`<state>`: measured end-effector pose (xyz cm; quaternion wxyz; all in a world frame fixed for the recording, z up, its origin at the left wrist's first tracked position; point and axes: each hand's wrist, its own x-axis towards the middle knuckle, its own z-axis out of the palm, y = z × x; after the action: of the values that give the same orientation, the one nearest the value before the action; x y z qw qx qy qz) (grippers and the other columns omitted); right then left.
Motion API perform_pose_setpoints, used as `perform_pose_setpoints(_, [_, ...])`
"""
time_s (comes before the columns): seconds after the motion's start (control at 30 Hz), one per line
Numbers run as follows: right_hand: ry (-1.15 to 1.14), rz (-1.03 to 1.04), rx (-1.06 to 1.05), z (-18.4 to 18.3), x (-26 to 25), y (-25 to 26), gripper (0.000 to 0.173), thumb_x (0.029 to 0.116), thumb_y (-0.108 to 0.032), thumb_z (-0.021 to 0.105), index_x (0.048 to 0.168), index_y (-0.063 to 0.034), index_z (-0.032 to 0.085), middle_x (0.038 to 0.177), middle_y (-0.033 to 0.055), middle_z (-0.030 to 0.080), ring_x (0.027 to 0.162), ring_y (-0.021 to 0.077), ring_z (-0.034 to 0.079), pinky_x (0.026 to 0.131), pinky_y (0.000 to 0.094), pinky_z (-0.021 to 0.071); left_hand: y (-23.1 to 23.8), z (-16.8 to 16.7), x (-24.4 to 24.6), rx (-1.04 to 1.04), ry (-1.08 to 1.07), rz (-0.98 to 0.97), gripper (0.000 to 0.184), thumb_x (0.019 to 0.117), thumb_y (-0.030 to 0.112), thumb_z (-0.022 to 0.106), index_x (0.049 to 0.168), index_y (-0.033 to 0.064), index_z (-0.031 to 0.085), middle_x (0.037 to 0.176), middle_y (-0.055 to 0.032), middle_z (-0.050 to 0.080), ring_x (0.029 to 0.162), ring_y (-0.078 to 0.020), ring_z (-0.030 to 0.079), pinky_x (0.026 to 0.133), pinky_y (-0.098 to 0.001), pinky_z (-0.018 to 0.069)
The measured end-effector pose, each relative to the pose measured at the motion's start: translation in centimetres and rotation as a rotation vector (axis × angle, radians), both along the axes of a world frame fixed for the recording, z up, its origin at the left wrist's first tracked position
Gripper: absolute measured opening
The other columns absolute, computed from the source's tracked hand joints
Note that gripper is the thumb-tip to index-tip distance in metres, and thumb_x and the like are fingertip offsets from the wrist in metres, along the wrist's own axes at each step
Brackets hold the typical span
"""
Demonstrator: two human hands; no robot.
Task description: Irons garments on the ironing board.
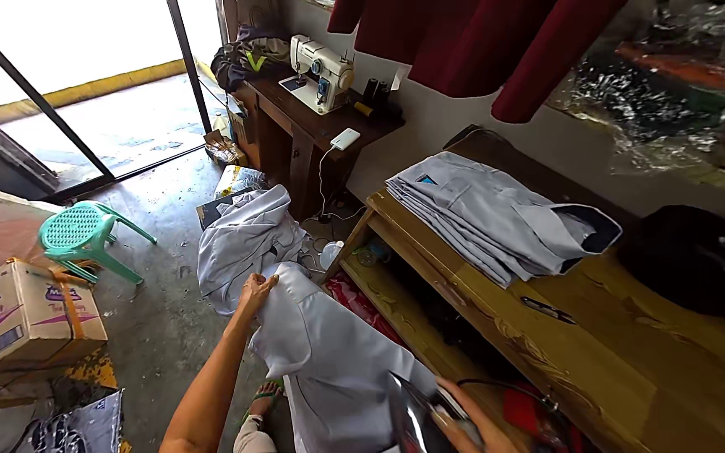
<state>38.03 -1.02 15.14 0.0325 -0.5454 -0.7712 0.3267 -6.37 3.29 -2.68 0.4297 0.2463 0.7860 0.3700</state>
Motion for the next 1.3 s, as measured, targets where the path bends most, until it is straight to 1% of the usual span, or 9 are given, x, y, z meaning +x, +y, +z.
perform_pose_setpoints(0.13, [-0.012,0.213,0.023,-1.4,-13.9,8.2,0.057,0.1015,-0.06,0.047,0.15,-0.0308,0.053,0.12,0.011,0.073,0.104,0.0322,0.072,0.087,0.0606,0.0547,0.2,-1.2,-1.5,-0.02,-0.104,-0.052,0.057,0.0941,0.05,0.07,0.111,-0.0036,0.066,0.107,-0.022,0.066,0.098,-0.0307,0.064,0.091,-0.052,0.0516])
perform_pose_setpoints(0.2, [-0.062,0.342,-0.012,-2.1,-19.8,11.5,0.057,0.1019,-0.061,0.046,0.152,-0.0331,0.05,0.115,0.0126,0.073,0.101,0.0334,0.072,0.087,0.0599,0.0543,0.4,-1.7,-2.2,0.002,-0.155,-0.088,0.049,0.0937,0.046,0.072,0.104,-0.0015,0.067,0.095,-0.0157,0.066,0.085,-0.0234,0.063,0.081,-0.0457,0.053])
perform_pose_setpoints(0.27, [-0.153,0.466,-0.035,-2.7,-23.8,13.6,0.059,0.1002,-0.061,0.051,0.153,-0.0349,0.048,0.108,0.016,0.073,0.097,0.0373,0.071,0.085,0.0611,0.0534,0.6,-2.0,-2.8,0.064,-0.228,-0.117,0.035,0.094,0.035,0.075,0.095,0.0012,0.066,0.082,-0.007,0.062,0.071,-0.0143,0.056,0.068,-0.0357,0.0488])
perform_pose_setpoints(0.37, [-0.301,0.636,-0.003,-2.8,-27.2,15.2,0.061,0.0939,-0.048,0.068,0.151,-0.0376,0.048,0.101,0.0183,0.073,0.092,0.0411,0.07,0.08,0.0626,0.0526,1.0,-2.5,-4.3,0.152,-0.344,-0.153,0.023,0.0954,0.023,0.073,0.088,0.0021,0.066,0.074,-0.001,0.059,0.065,-0.008,0.053,0.064,-0.0288,0.0469])
perform_pose_setpoints(0.5, [-0.387,0.669,0.027,-3.0,-30.2,16.7,0.061,0.0925,-0.028,0.066,0.15,-0.0388,0.048,0.103,0.0188,0.072,0.094,0.0423,0.069,0.078,0.0628,0.0515,1.0,-2.6,-5.1,0.18,-0.441,-0.188,0.018,0.0994,0.017,0.067,0.09,0.0019,0.068,0.075,0.0006,0.062,0.067,-0.0062,0.056,0.068,-0.0266,0.0502])
perform_pose_setpoints(0.67, [-0.445,0.79,-0.023,-2.0,-32.2,17.1,0.057,0.0919,-0.022,0.066,0.146,-0.0341,0.053,0.106,0.019,0.072,0.098,0.0422,0.069,0.08,0.063,0.0513,0.6,-2.6,-5.5,0.182,-0.488,-0.162,0.017,0.1014,0.014,0.064,0.09,0.0015,0.068,0.074,0.0021,0.061,0.066,-0.004,0.056,0.067,-0.0234,0.0494])
perform_pose_setpoints(0.9, [-0.421,0.733,0.021,-3.0,-32.6,17.4,0.058,0.0912,-0.02,0.064,0.147,-0.0314,0.052,0.107,0.0196,0.071,0.099,0.0424,0.069,0.08,0.0626,0.0515,0.7,-3.0,-5.3,0.198,-0.479,-0.132,0.019,0.101,0.014,0.064,0.085,0.003,0.067,0.07,0.0029,0.058,0.062,-0.0047,0.054,0.064,-0.0238,0.0479])
perform_pose_setpoints(1.1, [-0.417,0.742,-0.073,-1.9,-28.2,15.4,0.061,0.0902,-0.02,0.067,0.147,-0.0338,0.052,0.107,0.0184,0.072,0.099,0.0417,0.069,0.081,0.0632,0.0514,0.8,-2.9,-5.0,0.209,-0.446,-0.116,0.021,0.1014,0.015,0.064,0.085,0.0026,0.067,0.071,0.0017,0.06,0.064,-0.0054,0.056,0.065,-0.0247,0.0494])
perform_pose_setpoints(1.3, [-0.359,0.683,-0.138,-1.8,-21.8,12.5,0.064,0.0887,-0.02,0.069,0.148,-0.0373,0.052,0.094,0.0188,0.072,0.087,0.042,0.069,0.076,0.0624,0.0518,0.8,-3.2,-4.7,0.17,-0.388,-0.132,0.025,0.102,0.019,0.063,0.085,0.0013,0.066,0.07,0.0,0.058,0.062,-0.0072,0.054,0.063,-0.0266,0.0481])
